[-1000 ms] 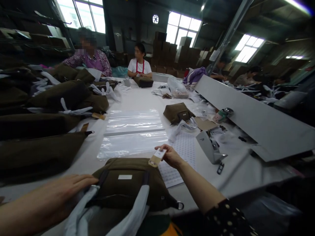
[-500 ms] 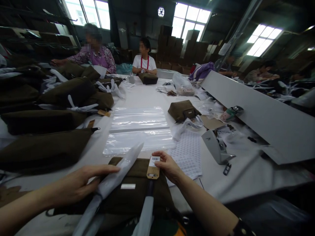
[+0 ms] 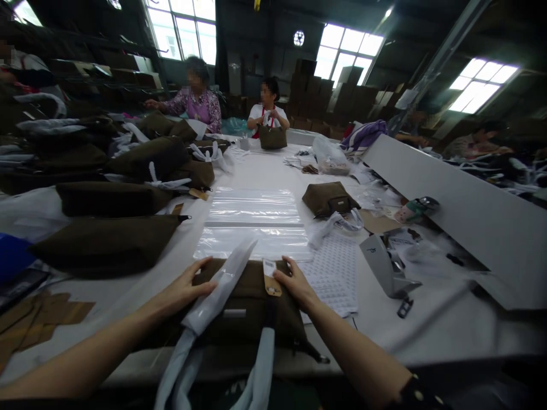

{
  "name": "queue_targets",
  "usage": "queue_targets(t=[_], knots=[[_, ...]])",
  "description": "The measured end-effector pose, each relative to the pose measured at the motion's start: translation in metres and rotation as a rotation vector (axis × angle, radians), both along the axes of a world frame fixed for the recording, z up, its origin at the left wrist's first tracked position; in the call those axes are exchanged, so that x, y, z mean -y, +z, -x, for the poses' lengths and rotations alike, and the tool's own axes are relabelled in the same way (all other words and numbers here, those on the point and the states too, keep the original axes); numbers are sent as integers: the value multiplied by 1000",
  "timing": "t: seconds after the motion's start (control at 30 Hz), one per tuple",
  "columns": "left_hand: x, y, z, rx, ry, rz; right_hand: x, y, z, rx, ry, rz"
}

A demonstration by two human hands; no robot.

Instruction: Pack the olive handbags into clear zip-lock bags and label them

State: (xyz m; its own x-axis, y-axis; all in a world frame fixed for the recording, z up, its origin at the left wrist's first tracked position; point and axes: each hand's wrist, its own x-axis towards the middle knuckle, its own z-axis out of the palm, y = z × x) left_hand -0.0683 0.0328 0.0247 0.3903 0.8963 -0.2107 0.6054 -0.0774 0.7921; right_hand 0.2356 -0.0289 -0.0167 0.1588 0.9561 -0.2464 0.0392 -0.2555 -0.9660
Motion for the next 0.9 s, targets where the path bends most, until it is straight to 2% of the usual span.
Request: queue_targets(t=[0.1, 0.17, 0.27, 0.37, 0.47, 0.53, 0.57, 0.6, 0.67, 0.7, 0.73, 0.8, 0.9], knots=[[13, -19, -10, 58, 75, -244, -27, -9, -10, 139, 74, -285], [26, -35, -14, 90, 98, -375, -31, -19, -13, 159, 115, -416], [51, -58, -10, 116, 87, -474, -12, -30, -12, 212, 145, -529], [73, -69, 1, 106, 50, -519, 18, -25, -9, 316, 156, -627], [85, -59, 6, 99, 46, -511, 30, -12, -6, 392, 145, -620], [87, -41, 0, 108, 96, -640, 26, -5, -4, 420, 128, -555], [86, -30, -6, 101, 71, -760, 22, -2, -3, 430, 115, -527], [84, -20, -14, 68, -14, -892, 17, 0, -2, 439, 101, -506], [73, -3, -31, -79, -305, -1096, 7, 2, 0, 462, 80, -493], [63, 3, -40, -170, -419, -1132, 2, 3, 0, 480, 77, -494], [52, 6, -47, -246, -461, -1127, -1, 4, 1, 511, 76, -496], [25, 6, -56, -322, -376, -1030, -7, 8, 4, 633, 67, -496], [-8, -7, -60, -354, -255, -909, -18, 20, 16, 921, 85, -489]])
